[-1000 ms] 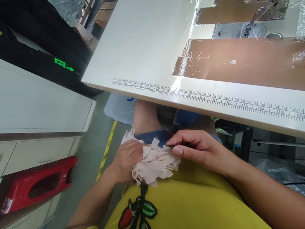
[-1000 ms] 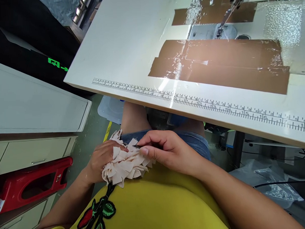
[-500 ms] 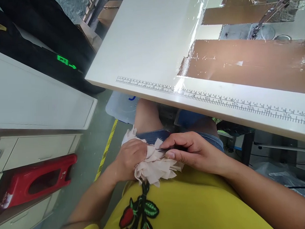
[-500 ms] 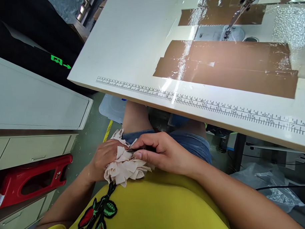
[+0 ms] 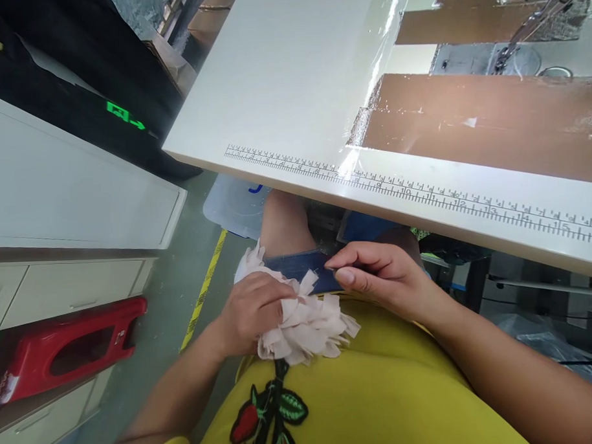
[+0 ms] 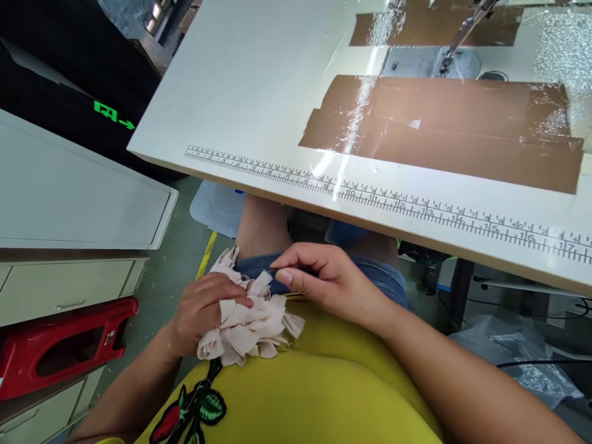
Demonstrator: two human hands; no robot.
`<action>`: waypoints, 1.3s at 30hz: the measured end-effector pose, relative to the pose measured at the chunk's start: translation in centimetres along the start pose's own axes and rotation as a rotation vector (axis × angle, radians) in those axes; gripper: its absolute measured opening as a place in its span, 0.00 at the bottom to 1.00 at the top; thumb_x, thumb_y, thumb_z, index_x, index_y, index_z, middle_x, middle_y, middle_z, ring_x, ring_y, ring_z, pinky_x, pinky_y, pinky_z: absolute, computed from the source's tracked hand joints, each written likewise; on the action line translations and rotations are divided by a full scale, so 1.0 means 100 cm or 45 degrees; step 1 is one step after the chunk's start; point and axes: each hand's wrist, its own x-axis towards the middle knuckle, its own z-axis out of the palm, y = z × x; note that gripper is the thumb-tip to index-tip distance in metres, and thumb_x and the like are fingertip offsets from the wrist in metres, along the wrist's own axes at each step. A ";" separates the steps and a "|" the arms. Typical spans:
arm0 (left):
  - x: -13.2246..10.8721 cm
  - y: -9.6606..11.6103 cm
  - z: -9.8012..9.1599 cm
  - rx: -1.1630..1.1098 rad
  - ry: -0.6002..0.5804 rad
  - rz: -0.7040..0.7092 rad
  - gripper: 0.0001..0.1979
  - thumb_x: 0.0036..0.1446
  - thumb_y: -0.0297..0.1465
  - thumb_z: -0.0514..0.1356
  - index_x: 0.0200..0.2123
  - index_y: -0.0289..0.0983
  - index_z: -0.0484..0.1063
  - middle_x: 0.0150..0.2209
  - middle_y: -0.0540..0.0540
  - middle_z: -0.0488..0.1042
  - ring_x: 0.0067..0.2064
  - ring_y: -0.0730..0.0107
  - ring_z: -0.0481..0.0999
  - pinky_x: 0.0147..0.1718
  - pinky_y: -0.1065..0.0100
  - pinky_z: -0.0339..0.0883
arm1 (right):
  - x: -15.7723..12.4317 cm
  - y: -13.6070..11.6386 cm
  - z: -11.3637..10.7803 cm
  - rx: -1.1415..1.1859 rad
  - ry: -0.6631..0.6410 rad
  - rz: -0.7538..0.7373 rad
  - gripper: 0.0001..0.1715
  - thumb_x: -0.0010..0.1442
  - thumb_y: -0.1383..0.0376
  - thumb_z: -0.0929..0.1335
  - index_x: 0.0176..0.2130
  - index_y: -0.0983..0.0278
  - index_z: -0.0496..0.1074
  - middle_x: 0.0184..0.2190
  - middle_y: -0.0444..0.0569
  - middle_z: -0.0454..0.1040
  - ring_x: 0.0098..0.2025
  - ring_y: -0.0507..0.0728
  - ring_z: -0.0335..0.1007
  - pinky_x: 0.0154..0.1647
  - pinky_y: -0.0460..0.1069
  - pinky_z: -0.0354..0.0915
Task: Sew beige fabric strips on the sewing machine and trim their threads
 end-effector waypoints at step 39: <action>-0.008 0.000 0.007 0.064 0.163 0.062 0.08 0.52 0.21 0.63 0.37 0.32 0.72 0.34 0.44 0.77 0.36 0.68 0.74 0.35 0.63 0.67 | -0.003 0.036 -0.011 -0.157 -0.079 0.106 0.16 0.64 0.53 0.62 0.43 0.62 0.66 0.28 0.43 0.63 0.28 0.50 0.56 0.28 0.45 0.56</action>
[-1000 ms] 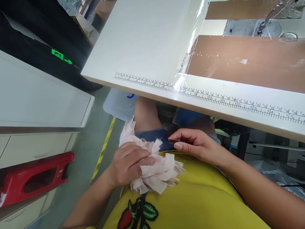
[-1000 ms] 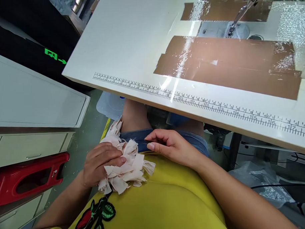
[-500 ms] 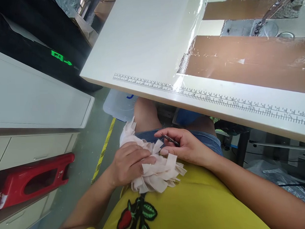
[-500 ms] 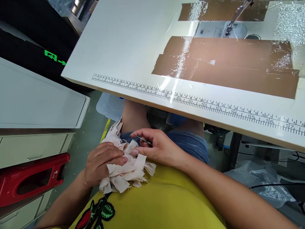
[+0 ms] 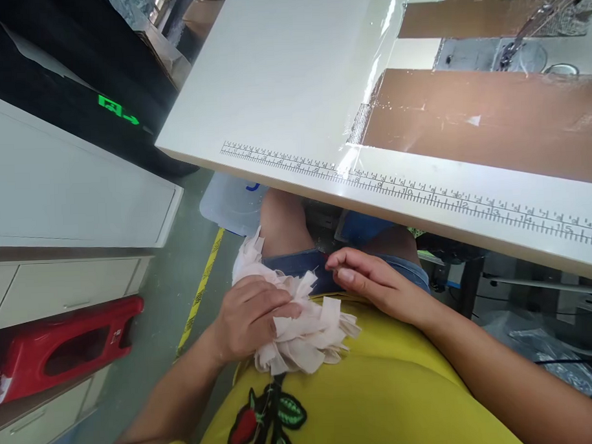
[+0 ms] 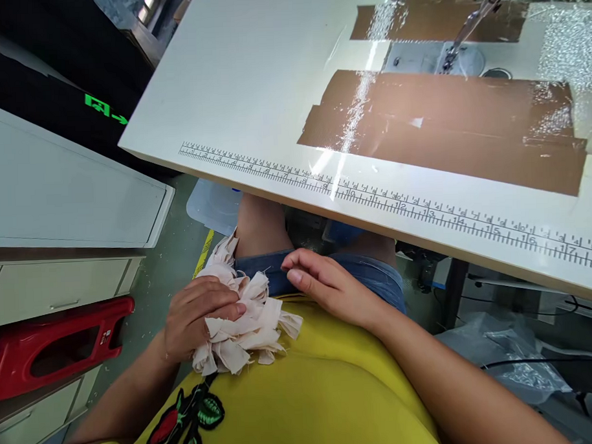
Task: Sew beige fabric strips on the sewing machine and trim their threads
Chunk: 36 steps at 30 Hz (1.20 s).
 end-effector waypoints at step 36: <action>0.002 0.000 -0.004 -0.016 -0.055 0.005 0.08 0.54 0.22 0.61 0.39 0.33 0.71 0.35 0.44 0.76 0.36 0.66 0.74 0.35 0.63 0.66 | 0.012 -0.007 0.024 0.242 0.087 -0.084 0.13 0.58 0.57 0.69 0.38 0.65 0.72 0.33 0.48 0.74 0.33 0.53 0.67 0.34 0.47 0.65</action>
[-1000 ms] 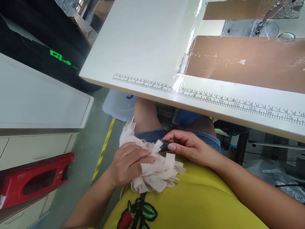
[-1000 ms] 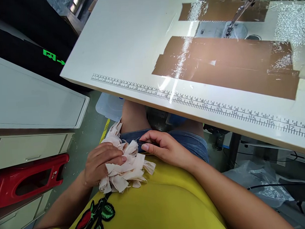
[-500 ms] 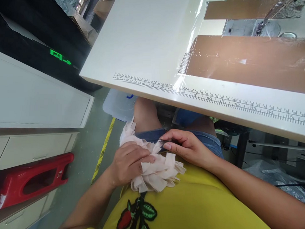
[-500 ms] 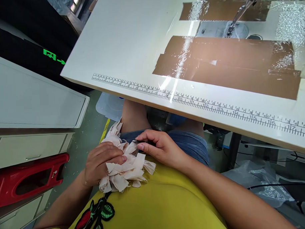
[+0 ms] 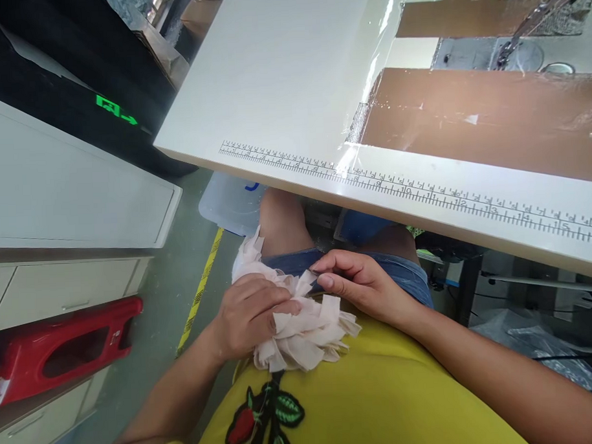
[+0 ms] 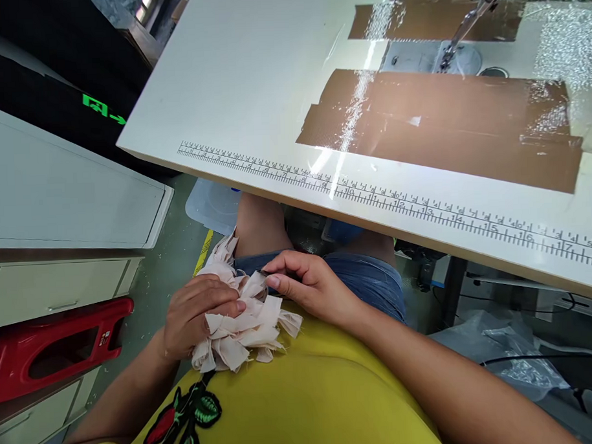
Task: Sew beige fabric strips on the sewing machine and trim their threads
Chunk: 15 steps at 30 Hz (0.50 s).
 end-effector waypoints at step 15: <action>0.000 -0.001 0.001 0.042 0.019 0.030 0.07 0.56 0.24 0.60 0.39 0.33 0.71 0.35 0.43 0.77 0.36 0.66 0.74 0.35 0.63 0.67 | -0.002 0.001 0.003 0.227 0.004 0.127 0.15 0.55 0.57 0.71 0.39 0.65 0.71 0.32 0.46 0.72 0.31 0.51 0.65 0.33 0.46 0.64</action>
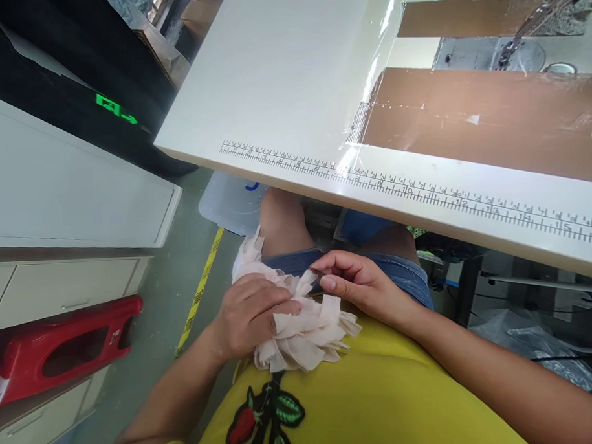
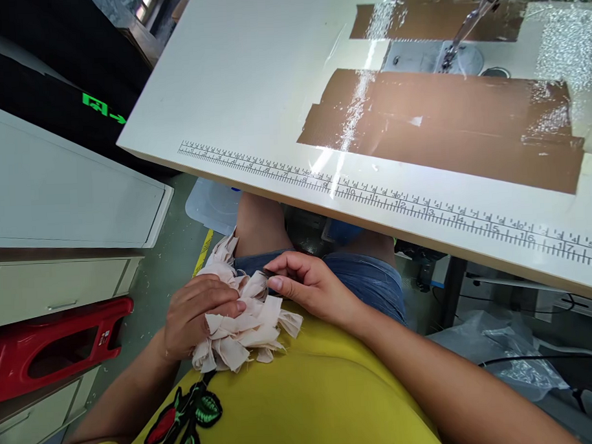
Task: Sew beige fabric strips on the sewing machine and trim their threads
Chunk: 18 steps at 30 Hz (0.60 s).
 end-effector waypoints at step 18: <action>0.000 -0.001 0.001 -0.023 -0.007 -0.018 0.07 0.55 0.23 0.62 0.39 0.33 0.72 0.34 0.43 0.76 0.36 0.66 0.74 0.37 0.63 0.67 | 0.003 0.001 0.001 -0.011 -0.014 -0.026 0.14 0.55 0.57 0.71 0.37 0.65 0.73 0.31 0.46 0.73 0.31 0.51 0.67 0.31 0.46 0.65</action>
